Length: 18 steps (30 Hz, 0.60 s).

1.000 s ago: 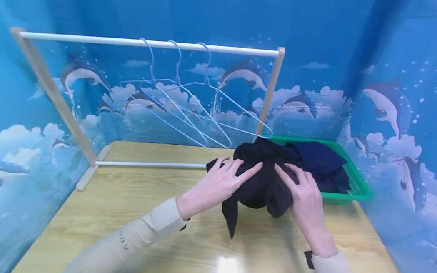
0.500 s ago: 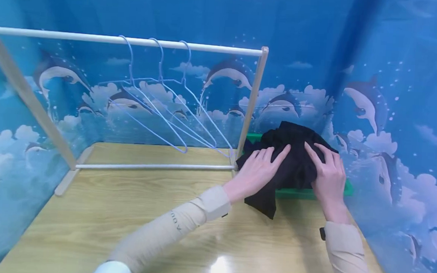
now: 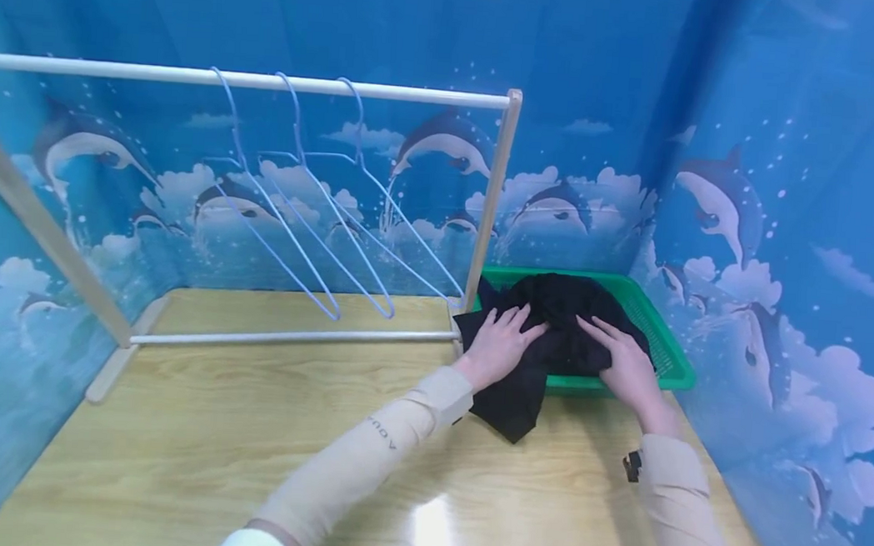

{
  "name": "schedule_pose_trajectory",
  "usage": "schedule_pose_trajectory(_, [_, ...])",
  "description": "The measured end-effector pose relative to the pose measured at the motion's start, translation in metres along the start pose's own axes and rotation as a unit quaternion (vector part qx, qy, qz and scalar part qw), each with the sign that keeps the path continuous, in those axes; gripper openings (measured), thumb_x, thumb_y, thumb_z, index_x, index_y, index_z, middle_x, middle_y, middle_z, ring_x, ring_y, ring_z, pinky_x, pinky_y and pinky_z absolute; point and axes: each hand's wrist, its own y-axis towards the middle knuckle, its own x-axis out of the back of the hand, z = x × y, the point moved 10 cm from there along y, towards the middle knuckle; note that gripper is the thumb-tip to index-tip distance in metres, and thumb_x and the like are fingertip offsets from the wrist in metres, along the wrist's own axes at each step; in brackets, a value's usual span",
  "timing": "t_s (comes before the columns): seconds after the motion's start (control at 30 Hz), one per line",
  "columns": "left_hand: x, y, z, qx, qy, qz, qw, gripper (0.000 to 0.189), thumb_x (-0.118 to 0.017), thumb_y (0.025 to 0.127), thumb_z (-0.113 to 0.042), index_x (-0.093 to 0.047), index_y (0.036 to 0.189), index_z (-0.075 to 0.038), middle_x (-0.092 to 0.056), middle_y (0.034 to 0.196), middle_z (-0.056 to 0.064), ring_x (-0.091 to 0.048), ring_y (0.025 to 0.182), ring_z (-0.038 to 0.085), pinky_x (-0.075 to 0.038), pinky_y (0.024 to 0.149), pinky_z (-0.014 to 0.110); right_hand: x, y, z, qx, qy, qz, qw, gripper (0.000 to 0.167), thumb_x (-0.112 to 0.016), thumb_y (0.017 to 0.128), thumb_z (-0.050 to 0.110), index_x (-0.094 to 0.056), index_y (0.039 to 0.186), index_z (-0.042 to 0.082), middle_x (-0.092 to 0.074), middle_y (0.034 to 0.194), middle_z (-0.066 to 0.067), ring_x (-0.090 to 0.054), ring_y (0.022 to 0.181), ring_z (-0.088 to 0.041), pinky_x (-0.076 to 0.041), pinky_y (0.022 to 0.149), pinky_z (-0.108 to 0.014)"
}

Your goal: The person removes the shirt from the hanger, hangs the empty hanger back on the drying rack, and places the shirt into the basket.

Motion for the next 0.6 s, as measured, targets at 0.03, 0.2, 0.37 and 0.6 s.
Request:
schedule_pose_trajectory(0.03, [0.001,0.0,0.001,-0.001,-0.003,0.005,1.0,0.049,-0.032,0.11,-0.023,-0.039,0.155,-0.041,-0.042,0.157,0.006,-0.047,0.138,0.021,-0.043,0.11,0.044,-0.001,-0.001,-0.002,-0.005,0.022,0.011,0.9997,0.085,-0.058,0.08,-0.021,-0.04,0.156,0.012,-0.038,0.153,-0.03,-0.042,0.128,-0.058,-0.045,0.064,-0.048])
schedule_pose_trajectory(0.2, [0.007,-0.007,0.006,-0.005,-0.028,0.032,0.9991,0.056,-0.044,0.11,-0.027,-0.025,0.161,-0.036,-0.035,0.161,0.008,-0.045,0.141,0.022,-0.04,0.113,0.043,-0.001,-0.007,-0.009,-0.033,0.077,0.03,0.996,0.103,-0.054,0.074,-0.024,-0.024,0.163,0.019,-0.024,0.162,-0.027,-0.032,0.135,-0.059,-0.041,0.063,-0.046])
schedule_pose_trajectory(0.37, [0.016,-0.023,0.009,-0.027,-0.049,0.027,0.9981,0.084,-0.063,0.098,-0.048,-0.014,0.164,-0.031,-0.029,0.164,0.008,-0.042,0.143,0.022,-0.035,0.116,0.045,0.02,-0.021,-0.003,-0.033,0.072,-0.048,0.9957,0.104,-0.067,0.075,-0.017,-0.025,0.162,0.02,-0.03,0.159,-0.027,-0.03,0.136,-0.06,-0.031,0.092,-0.075])
schedule_pose_trajectory(0.6, [0.029,-0.054,0.032,-0.034,-0.107,-0.033,0.9932,0.079,-0.047,0.099,-0.065,-0.017,0.163,-0.03,-0.03,0.164,0.007,-0.037,0.146,0.022,-0.035,0.116,0.048,0.033,-0.038,0.024,-0.02,0.057,-0.075,0.9953,0.113,-0.085,0.078,0.014,-0.013,0.164,0.024,-0.004,0.168,-0.021,-0.009,0.147,-0.057,-0.006,0.102,-0.085])
